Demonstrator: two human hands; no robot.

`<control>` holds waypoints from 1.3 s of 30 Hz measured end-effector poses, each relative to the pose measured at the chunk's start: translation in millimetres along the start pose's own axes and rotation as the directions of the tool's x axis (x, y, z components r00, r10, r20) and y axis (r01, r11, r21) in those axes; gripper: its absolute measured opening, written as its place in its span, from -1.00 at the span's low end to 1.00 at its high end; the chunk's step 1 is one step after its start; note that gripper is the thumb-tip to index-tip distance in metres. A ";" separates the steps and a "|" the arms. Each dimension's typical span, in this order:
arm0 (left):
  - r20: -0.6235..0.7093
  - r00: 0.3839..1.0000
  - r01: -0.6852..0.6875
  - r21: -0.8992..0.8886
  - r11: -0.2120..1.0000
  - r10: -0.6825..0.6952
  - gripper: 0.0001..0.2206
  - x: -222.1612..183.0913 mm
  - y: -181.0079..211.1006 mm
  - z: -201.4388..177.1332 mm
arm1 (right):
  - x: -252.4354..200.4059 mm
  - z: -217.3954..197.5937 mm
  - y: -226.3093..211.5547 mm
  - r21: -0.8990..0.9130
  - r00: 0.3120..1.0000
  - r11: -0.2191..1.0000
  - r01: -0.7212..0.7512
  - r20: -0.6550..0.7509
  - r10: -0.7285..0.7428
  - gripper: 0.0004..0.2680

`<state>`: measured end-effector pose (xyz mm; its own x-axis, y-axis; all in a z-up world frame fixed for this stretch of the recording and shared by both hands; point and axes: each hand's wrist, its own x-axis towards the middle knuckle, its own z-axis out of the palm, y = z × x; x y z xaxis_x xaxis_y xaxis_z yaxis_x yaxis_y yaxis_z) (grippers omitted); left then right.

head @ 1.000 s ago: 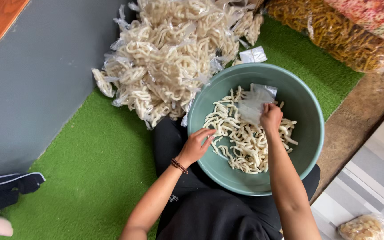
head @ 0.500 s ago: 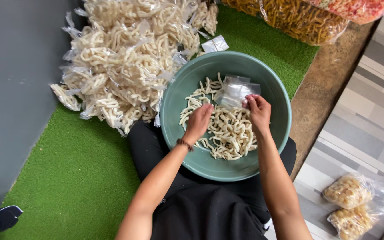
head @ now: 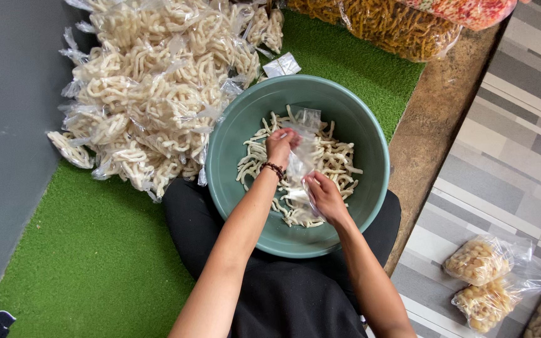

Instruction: The person sits on a green mat and repeatedly scoops white, worm-shaped snacks from a green basin into small clear plastic bags. They seal each bag and place it aside, continuing the process throughout the clip.

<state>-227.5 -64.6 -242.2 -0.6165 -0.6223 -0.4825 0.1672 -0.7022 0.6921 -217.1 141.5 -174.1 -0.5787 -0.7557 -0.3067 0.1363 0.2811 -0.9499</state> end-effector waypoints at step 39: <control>0.117 0.876 -0.480 0.284 0.830 0.467 -0.81 -192.7 119.1 -68.7 | -71.1 -26.4 -58.6 0.454 0.945 0.879 0.148 -0.328 0.010 -0.90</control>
<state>-35.9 -52.1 -103.6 -0.5524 -0.8328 -0.0365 0.2160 -0.1853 0.9586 -205.2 194.4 -95.1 -0.8087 -0.5173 -0.2800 0.3991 -0.1329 -0.9072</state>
